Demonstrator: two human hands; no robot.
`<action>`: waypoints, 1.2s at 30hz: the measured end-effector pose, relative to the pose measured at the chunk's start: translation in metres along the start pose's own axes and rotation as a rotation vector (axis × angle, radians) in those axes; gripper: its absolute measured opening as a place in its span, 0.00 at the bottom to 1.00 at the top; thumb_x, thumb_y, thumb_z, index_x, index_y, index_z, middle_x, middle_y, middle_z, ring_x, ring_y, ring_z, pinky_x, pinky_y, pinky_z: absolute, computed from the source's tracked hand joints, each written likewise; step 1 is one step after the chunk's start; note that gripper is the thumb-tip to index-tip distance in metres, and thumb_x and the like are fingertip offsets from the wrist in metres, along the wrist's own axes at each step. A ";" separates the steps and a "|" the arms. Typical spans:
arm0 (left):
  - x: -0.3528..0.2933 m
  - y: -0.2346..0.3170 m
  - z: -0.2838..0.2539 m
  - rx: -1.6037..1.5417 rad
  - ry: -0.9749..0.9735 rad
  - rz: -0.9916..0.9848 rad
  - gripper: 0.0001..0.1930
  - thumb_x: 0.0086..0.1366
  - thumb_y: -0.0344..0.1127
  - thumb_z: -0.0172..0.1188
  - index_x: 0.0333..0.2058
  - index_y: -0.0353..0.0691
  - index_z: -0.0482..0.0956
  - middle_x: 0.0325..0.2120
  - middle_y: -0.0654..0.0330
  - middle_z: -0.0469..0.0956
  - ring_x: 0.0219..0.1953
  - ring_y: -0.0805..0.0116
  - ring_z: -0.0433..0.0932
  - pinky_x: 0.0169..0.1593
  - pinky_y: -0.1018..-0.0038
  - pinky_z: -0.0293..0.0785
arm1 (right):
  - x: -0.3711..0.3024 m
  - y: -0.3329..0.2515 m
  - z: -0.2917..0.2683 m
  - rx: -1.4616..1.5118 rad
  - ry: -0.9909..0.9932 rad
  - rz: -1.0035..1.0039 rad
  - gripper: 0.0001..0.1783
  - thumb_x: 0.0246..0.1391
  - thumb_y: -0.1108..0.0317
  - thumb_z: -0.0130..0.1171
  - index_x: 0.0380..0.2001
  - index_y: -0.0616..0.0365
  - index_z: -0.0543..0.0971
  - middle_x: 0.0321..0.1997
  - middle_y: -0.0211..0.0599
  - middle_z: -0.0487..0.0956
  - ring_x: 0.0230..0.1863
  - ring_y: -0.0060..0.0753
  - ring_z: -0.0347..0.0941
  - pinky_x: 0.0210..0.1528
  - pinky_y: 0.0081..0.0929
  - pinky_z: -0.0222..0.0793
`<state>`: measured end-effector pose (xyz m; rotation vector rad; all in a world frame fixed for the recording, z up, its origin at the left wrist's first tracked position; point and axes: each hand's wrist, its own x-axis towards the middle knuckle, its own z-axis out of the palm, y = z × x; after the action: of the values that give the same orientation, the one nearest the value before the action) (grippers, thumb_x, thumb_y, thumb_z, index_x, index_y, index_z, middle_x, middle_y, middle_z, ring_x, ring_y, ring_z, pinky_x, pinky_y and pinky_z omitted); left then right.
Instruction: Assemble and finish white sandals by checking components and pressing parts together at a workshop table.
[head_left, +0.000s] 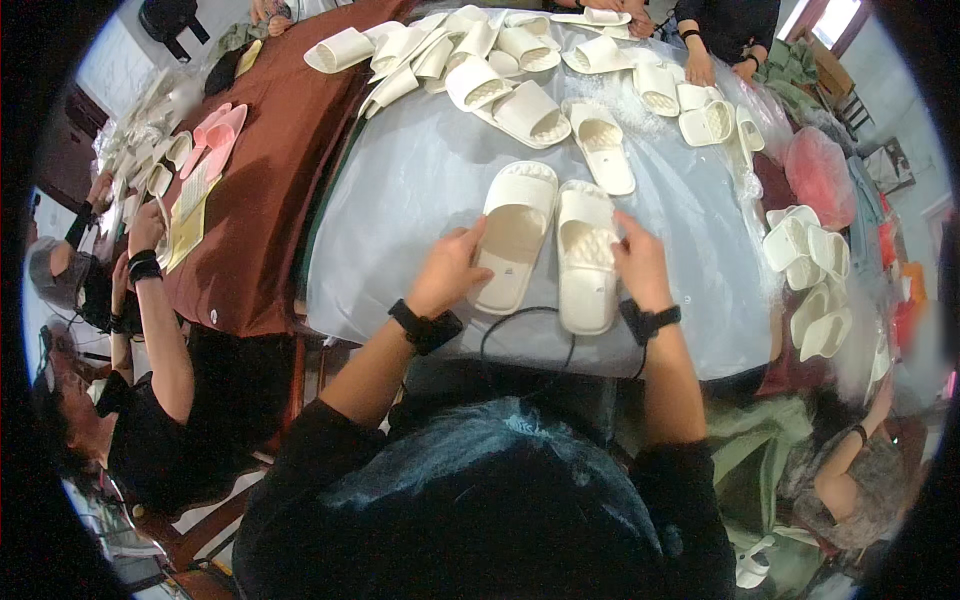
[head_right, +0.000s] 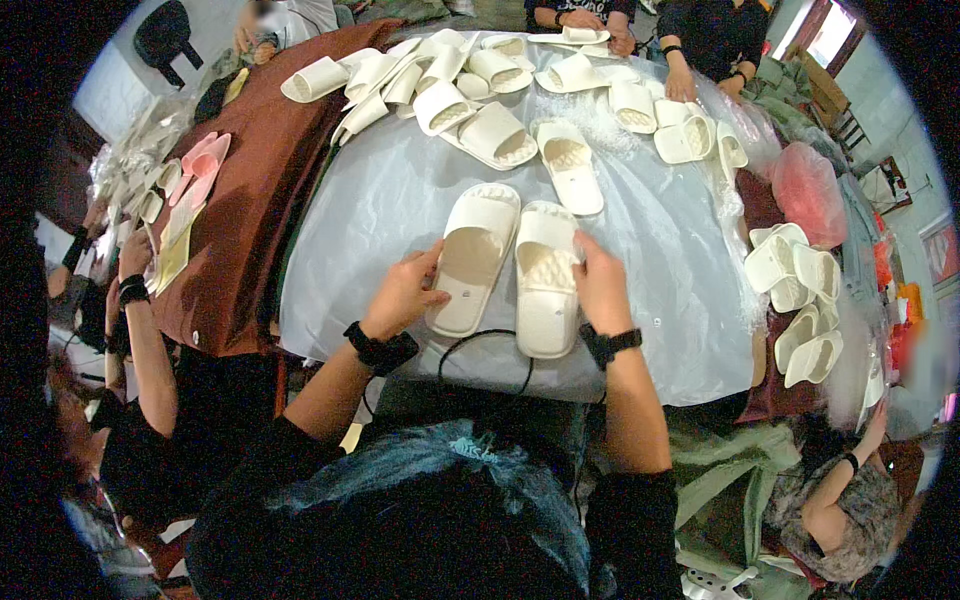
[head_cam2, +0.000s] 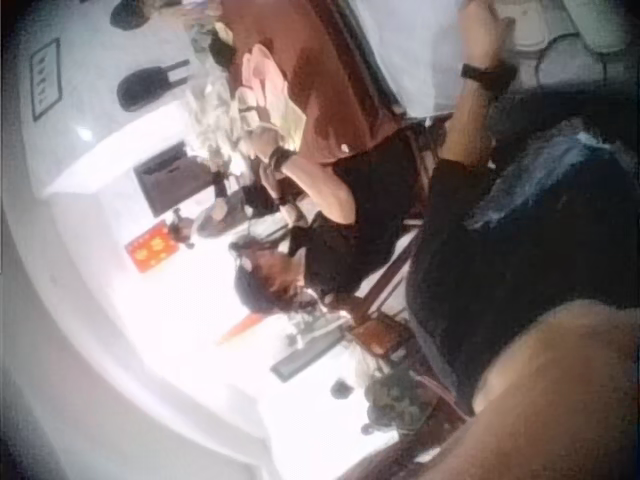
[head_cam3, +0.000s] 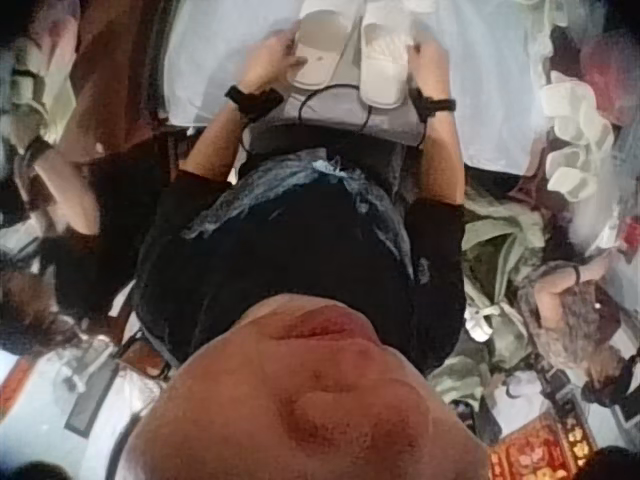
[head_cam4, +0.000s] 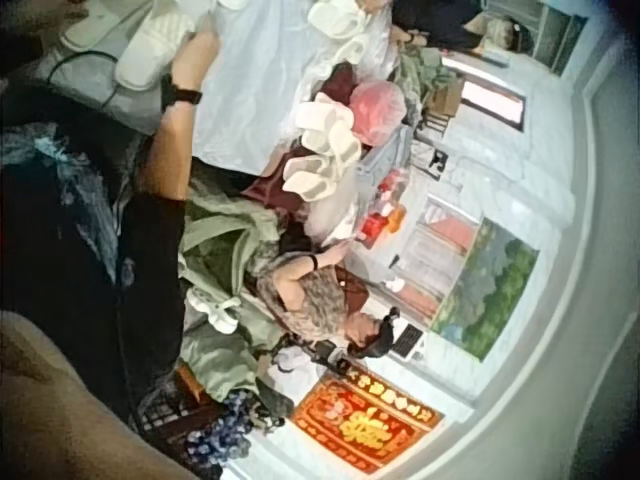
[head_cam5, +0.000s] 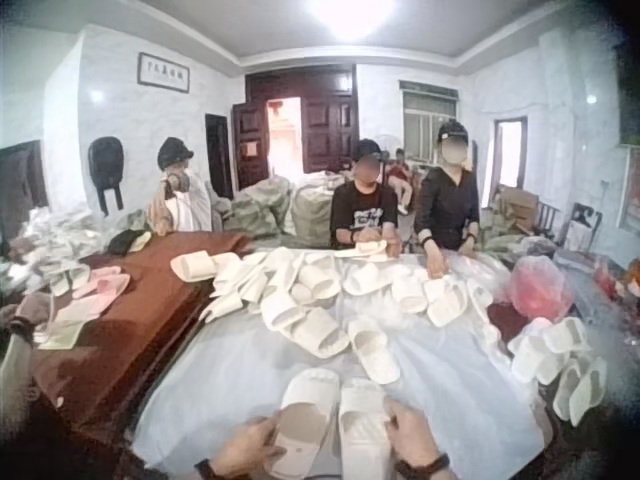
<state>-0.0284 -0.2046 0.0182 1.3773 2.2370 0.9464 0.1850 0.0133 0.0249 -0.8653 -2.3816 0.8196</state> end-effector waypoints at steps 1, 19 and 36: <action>-0.002 0.002 0.003 -0.010 0.001 0.013 0.42 0.47 0.29 0.70 0.62 0.36 0.62 0.38 0.44 0.75 0.39 0.49 0.76 0.46 0.63 0.74 | 0.007 -0.001 -0.004 -0.035 -0.010 0.012 0.25 0.48 0.80 0.57 0.53 0.60 0.74 0.34 0.57 0.78 0.35 0.55 0.76 0.38 0.41 0.70; -0.020 -0.018 -0.029 -0.141 0.062 -0.097 0.21 0.56 0.27 0.65 0.51 0.39 0.78 0.34 0.53 0.81 0.34 0.66 0.79 0.39 0.74 0.77 | -0.069 0.144 -0.156 -0.459 0.533 0.417 0.12 0.48 0.73 0.60 0.38 0.61 0.81 0.36 0.51 0.81 0.37 0.50 0.78 0.41 0.40 0.72; -0.010 0.028 -0.030 -0.187 0.070 0.131 0.13 0.56 0.24 0.63 0.42 0.36 0.81 0.34 0.54 0.81 0.35 0.65 0.80 0.39 0.73 0.75 | -0.104 0.217 -0.213 -0.681 0.529 0.674 0.07 0.50 0.66 0.58 0.28 0.57 0.81 0.31 0.46 0.80 0.37 0.54 0.76 0.40 0.46 0.71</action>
<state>-0.0233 -0.2151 0.0589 1.4385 2.0657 1.2322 0.4730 0.1551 0.0070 -1.9330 -1.8726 -0.0812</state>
